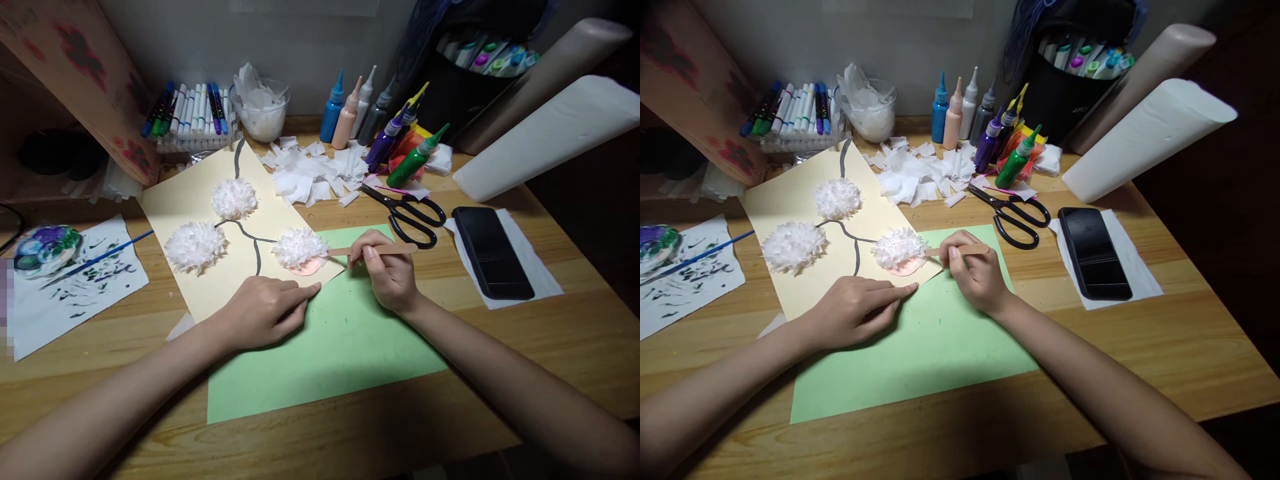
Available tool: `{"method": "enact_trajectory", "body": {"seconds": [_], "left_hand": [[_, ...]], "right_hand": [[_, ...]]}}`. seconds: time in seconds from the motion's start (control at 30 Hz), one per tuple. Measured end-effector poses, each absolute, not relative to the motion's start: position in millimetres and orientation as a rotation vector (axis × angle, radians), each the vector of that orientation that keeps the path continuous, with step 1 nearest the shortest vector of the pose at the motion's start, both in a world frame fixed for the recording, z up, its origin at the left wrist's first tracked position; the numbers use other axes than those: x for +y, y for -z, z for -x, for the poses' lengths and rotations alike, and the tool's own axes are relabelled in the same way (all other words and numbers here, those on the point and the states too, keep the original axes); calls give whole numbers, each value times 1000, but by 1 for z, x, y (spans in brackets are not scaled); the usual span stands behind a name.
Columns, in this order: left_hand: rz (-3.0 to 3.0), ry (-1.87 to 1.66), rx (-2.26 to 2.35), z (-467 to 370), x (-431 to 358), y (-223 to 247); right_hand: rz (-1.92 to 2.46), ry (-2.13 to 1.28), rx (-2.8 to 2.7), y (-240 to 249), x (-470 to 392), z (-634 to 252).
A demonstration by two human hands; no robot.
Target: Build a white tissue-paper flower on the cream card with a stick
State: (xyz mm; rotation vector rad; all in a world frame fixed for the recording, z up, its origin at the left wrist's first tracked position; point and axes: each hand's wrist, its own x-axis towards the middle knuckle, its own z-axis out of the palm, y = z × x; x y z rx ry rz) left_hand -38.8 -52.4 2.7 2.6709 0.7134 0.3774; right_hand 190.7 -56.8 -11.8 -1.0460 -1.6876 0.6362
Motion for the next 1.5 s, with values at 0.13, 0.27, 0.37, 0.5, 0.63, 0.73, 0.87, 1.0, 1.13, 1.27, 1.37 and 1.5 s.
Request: {"method": "enact_trajectory", "body": {"seconds": [0.13,0.27,0.37,0.5,0.63,0.73,0.87,1.0,1.13,1.27,1.37,1.5], "left_hand": [[-2675,-372,709,39,-52,-3],[-2679,-371,703,38,-52,-2],[-2684,-375,704,38,-51,-3],[-2689,-369,701,39,-52,-3],[-2692,-359,703,39,-52,-3],[-2686,-368,708,38,-52,-3],[-2677,-370,708,38,-52,-3],[-2679,-369,706,38,-52,-3],[-2683,-374,708,38,-52,-3],[-2687,-377,712,38,-52,-3],[-2687,-370,710,38,-52,-4],[-2680,-366,702,38,-52,-4]], "right_hand": [[1046,-621,-1733,11,-57,-189],[1008,-578,-1807,8,-57,-187],[959,-506,-1854,7,-57,-186],[948,-458,-1792,9,-59,-189],[928,-455,-1763,10,-60,-190],[937,-458,-1781,9,-60,-190],[939,-481,-1800,8,-60,-190],[943,-479,-1789,9,-60,-189],[961,-488,-1792,9,-59,-189],[980,-508,-1804,9,-58,-187],[995,-534,-1814,8,-57,-186],[977,-504,-1819,8,-58,-187]]}}
